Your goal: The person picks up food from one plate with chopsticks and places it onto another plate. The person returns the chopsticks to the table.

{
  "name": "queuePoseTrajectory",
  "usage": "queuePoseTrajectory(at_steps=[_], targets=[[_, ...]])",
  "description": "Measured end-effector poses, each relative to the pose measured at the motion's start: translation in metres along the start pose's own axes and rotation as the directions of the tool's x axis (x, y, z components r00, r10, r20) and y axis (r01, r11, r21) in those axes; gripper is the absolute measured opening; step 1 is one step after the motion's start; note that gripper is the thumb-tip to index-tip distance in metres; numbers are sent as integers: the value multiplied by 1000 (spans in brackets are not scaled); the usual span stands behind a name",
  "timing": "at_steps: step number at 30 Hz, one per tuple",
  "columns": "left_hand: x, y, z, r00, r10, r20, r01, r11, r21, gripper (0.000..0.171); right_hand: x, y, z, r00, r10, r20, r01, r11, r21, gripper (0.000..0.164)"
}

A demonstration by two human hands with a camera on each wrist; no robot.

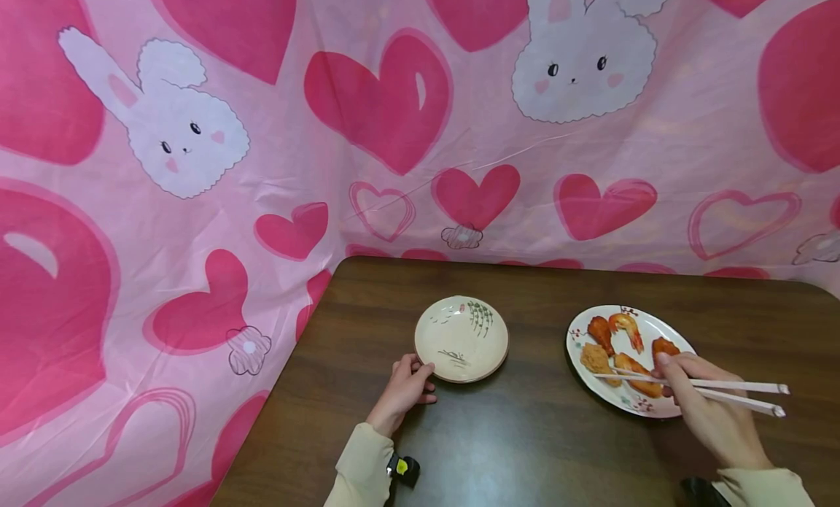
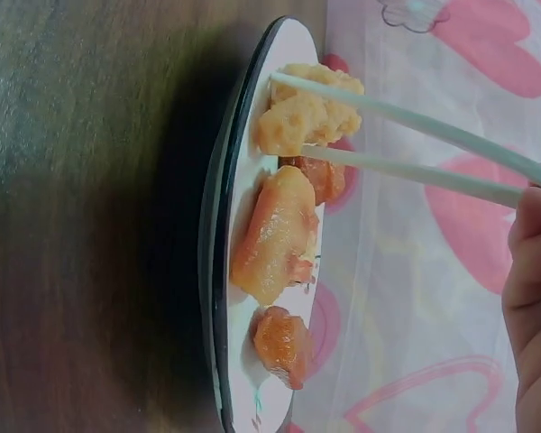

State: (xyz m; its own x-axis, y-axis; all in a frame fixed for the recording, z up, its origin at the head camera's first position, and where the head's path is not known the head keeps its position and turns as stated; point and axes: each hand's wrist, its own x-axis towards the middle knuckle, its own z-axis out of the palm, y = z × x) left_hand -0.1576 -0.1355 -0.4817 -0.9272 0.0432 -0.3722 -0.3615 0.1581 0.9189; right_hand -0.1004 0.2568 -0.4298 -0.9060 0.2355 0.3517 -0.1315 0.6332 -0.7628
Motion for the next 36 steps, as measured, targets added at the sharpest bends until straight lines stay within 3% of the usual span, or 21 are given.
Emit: queuePoseTrajectory(at_steps=[4, 9, 11, 27, 32, 36], targets=[[0, 0, 0, 1000, 2, -5, -2, 1000, 0, 43, 0, 1, 0, 1000, 18, -9, -18, 1000, 16, 20], [0, 0, 1, 1000, 7, -9, -7, 1000, -3, 42, -6, 7, 2, 979, 199, -46, -194, 976, 95, 27], [0, 0, 1, 1000, 12, -10, -12, 1000, -6, 41, -8, 10, 3, 969, 240, -59, -230, 964, 136, 25], [2, -1, 4, 1000, 12, -13, -11, 999, 40, 37, -23, 13, 12, 930, 287, -230, -210, 928, 309, 16], [1, -1, 4, 1000, 17, -16, -17, 999, 44, 35, -24, 13, 14, 922, 291, -256, -205, 927, 315, 17], [1, -2, 4, 999, 29, -22, -28, 999, 39, 33, -23, 11, 14, 919, 290, -268, -177, 909, 377, 19]])
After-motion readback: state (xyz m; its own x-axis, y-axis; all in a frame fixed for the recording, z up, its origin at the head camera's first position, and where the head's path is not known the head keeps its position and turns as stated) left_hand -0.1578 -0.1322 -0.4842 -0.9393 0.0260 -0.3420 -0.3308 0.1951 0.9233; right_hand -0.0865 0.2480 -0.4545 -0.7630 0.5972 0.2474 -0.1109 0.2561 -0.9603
